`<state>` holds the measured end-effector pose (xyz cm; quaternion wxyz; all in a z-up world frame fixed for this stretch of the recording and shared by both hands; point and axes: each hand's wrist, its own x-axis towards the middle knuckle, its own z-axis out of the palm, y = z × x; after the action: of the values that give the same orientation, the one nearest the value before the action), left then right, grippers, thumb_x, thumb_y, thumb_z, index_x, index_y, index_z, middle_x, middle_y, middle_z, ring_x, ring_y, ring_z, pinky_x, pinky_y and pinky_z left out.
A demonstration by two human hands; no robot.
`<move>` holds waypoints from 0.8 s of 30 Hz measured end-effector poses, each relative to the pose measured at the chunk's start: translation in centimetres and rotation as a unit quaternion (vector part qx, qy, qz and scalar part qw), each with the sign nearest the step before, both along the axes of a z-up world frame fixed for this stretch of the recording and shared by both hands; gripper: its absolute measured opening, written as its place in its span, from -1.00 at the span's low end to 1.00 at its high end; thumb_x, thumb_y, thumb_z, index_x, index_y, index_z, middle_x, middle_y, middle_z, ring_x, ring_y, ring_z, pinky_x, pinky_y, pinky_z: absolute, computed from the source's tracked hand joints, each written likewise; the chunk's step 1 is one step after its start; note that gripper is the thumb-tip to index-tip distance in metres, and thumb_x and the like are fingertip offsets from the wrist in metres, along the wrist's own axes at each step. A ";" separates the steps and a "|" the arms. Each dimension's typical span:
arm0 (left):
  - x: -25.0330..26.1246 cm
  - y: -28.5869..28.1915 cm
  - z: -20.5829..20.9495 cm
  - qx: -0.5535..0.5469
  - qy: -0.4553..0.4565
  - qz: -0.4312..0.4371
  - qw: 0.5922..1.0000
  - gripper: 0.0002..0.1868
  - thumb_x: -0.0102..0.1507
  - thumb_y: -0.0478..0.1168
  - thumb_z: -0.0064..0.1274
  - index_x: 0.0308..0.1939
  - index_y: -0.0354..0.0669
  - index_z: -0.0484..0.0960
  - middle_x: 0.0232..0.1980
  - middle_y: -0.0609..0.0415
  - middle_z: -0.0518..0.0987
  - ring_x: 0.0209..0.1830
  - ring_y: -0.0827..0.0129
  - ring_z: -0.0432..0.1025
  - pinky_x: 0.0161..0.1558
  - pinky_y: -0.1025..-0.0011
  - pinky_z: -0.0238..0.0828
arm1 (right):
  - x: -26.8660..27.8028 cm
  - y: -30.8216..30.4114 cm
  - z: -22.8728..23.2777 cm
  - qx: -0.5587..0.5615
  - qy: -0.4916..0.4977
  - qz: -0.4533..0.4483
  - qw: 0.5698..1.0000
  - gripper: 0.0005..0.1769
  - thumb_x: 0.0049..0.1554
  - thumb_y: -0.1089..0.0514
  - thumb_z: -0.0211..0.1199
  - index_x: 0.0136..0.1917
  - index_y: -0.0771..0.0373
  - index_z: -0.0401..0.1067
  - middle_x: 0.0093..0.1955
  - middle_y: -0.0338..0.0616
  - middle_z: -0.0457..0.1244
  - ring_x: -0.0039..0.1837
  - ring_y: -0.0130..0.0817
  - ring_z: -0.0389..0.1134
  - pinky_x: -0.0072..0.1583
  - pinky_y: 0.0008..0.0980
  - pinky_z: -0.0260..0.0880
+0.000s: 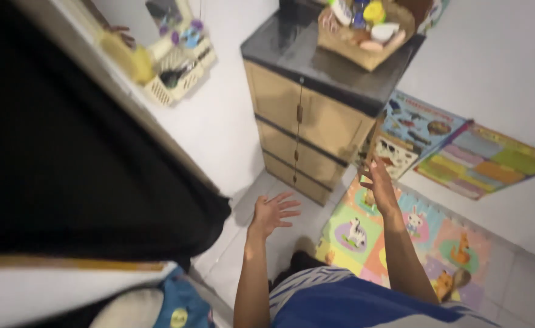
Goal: The recorder is seen organizing various toys on a mat and rearranging toiletries/personal care items in a basket on top of a dresser.
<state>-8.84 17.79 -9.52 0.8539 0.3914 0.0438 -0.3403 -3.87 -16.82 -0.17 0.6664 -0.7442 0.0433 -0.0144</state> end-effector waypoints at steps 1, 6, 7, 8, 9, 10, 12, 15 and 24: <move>2.1 -0.4 0.7 0.001 -0.001 -0.004 1.000 -0.13 0.22 0.30 -0.62 0.47 0.01 0.35 0.36 -0.14 0.50 0.23 -0.08 0.43 0.08 -0.16 0.22 | 1.5 0.1 0.7 0.001 -0.001 -0.004 1.000 -0.19 0.29 -0.32 -0.13 0.66 0.08 -0.06 0.59 -0.03 0.07 0.43 -0.06 0.23 0.26 -0.08 0.35; 11.3 -1.3 0.8 -0.006 -0.085 0.093 0.992 -0.27 0.31 0.14 -0.47 0.49 -0.06 0.32 0.39 -0.06 0.50 0.26 0.12 0.47 0.19 0.14 0.37 | 7.5 0.5 4.2 -0.026 -0.089 -0.071 0.993 -0.28 0.33 -0.12 -0.05 0.66 0.14 0.01 0.52 0.01 0.16 0.42 -0.20 0.25 0.28 -0.18 0.34; 12.1 -1.0 1.4 -0.004 -0.081 0.090 0.993 -0.27 0.31 0.14 -0.47 0.49 -0.06 0.32 0.39 -0.06 0.50 0.26 0.12 0.47 0.19 0.14 0.37 | 8.7 0.4 3.4 -0.026 -0.085 -0.074 0.993 -0.28 0.33 -0.12 -0.05 0.66 0.14 0.01 0.52 0.01 0.16 0.42 -0.20 0.25 0.28 -0.18 0.34; 12.9 -0.8 2.0 0.001 -0.075 0.113 0.991 -0.29 0.32 0.11 -0.41 0.48 -0.11 0.33 0.38 -0.08 0.51 0.26 0.12 0.46 0.19 0.15 0.36 | 9.9 0.3 2.6 -0.038 -0.136 -0.085 0.986 -0.33 0.33 -0.01 0.03 0.64 0.18 0.06 0.48 0.04 0.19 0.42 -0.21 0.27 0.32 -0.22 0.34; 13.6 -0.7 2.6 0.004 -0.067 0.136 0.988 -0.30 0.32 0.08 -0.36 0.47 -0.17 0.34 0.38 -0.09 0.51 0.25 0.13 0.45 0.20 0.16 0.34 | 11.0 0.0 1.9 -0.054 -0.186 -0.095 0.976 -0.36 0.34 0.10 0.11 0.63 0.23 0.11 0.44 0.06 0.22 0.42 -0.23 0.28 0.36 -0.25 0.35; 14.0 -0.3 1.9 0.003 -0.063 0.134 0.989 -0.30 0.32 0.08 -0.36 0.47 -0.17 0.34 0.38 -0.09 0.51 0.25 0.13 0.45 0.20 0.16 0.34 | 11.0 0.5 2.3 -0.056 -0.182 -0.097 0.977 -0.36 0.34 0.10 0.11 0.63 0.23 0.11 0.44 0.06 0.22 0.42 -0.23 0.28 0.36 -0.25 0.35; 15.7 -0.2 0.8 -0.022 -0.064 0.182 0.981 -0.27 0.29 0.09 -0.40 0.45 -0.19 0.36 0.37 -0.02 0.54 0.26 0.18 0.47 0.21 0.19 0.33 | 11.7 0.8 3.8 -0.082 -0.249 -0.104 0.959 -0.37 0.26 0.31 0.24 0.56 0.31 0.19 0.36 0.04 0.27 0.37 -0.26 0.33 0.33 -0.32 0.40; 17.7 -1.0 1.7 0.001 -0.080 0.208 0.975 -0.30 0.32 0.04 -0.33 0.46 -0.24 0.38 0.37 -0.08 0.53 0.27 0.16 0.46 0.25 0.18 0.31 | 11.4 1.7 7.0 -0.128 -0.265 -0.125 0.948 -0.37 0.20 0.39 0.29 0.50 0.35 0.24 0.31 0.00 0.31 0.32 -0.29 0.36 0.24 -0.36 0.45; 29.3 -2.3 10.3 -0.036 -0.240 0.112 0.964 -0.29 0.43 0.18 -0.39 0.47 -0.24 0.34 0.41 -0.07 0.50 0.31 0.18 0.47 0.35 0.20 0.32 | 17.1 -1.6 7.5 -0.138 -0.296 -0.226 0.918 -0.62 0.31 0.36 0.30 0.38 0.34 0.38 0.22 -0.08 0.36 0.26 -0.37 0.40 0.18 -0.44 0.43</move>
<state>20.43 15.54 0.81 0.8856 0.4229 -0.1314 -0.1404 13.23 -18.40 7.35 0.5186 -0.7608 0.0088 -0.3902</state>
